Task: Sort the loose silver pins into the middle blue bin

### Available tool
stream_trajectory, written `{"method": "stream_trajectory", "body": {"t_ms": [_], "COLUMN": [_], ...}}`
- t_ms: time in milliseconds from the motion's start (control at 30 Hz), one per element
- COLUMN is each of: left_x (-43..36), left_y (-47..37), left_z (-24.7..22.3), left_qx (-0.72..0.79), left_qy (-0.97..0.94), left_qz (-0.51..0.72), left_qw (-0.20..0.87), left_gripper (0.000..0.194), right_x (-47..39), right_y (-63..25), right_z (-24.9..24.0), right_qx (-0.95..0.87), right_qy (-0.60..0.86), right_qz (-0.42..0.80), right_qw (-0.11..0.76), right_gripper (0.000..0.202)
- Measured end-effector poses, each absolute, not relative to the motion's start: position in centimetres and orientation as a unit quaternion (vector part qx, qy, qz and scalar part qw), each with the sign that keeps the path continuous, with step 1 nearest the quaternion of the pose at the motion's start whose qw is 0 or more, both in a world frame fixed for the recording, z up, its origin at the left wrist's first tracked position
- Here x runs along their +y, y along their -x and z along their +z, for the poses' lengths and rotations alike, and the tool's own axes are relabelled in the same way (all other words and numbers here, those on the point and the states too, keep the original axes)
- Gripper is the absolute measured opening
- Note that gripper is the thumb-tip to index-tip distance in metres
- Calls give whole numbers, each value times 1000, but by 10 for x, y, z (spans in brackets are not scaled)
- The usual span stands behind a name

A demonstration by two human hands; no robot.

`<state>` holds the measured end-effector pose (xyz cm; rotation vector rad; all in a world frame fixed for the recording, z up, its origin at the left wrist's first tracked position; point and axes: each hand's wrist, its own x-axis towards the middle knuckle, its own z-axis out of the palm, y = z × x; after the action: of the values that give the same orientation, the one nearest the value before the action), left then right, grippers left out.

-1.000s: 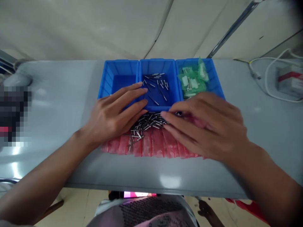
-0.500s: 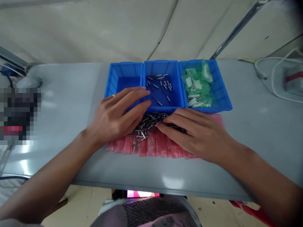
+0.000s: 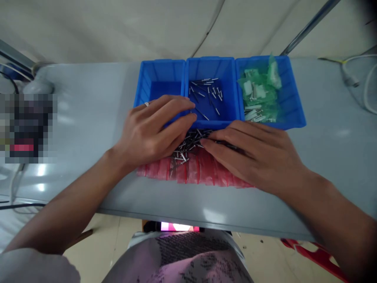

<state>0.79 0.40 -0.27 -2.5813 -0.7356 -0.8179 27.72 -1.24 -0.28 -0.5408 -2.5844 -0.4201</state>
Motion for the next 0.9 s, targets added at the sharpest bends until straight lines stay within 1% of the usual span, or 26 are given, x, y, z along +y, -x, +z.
{"method": "stream_trajectory", "body": {"t_ms": [133,233,433,600,733,833,900], "left_x": [3,3,5,6,5,3,2], "left_y": [-8,-9,-8,-7,-7,-7,-8], "left_z": [-2,-3,-4,-3,-2,-2,-3], "left_qx": [-256,-254,-251,-249,-253,-248,-239], "left_qy": [908,910,910,914,912,911,909], "left_qz": [-282,-283,-287,-283,-286,-297,-310], "left_qw": [171,166,161,151,150,145,146], "left_gripper": [22,22,24,23,21,24,32], "right_x": [-13,-13,-13,-10,-13,-19,-23], "right_y": [-274,-272,-274,-279,-279,-274,-270], "right_z": [-4,-5,-4,-7,-5,2,7], "right_qx": [-948,-946,-935,-929,-925,-903,-861], "right_qy": [200,205,205,195,199,256,322], "right_qz": [-165,-164,-139,-115,-95,-45,23], "right_qw": [187,193,253,293,310,342,393], "right_gripper": [24,23,16,28,26,24,25]}}
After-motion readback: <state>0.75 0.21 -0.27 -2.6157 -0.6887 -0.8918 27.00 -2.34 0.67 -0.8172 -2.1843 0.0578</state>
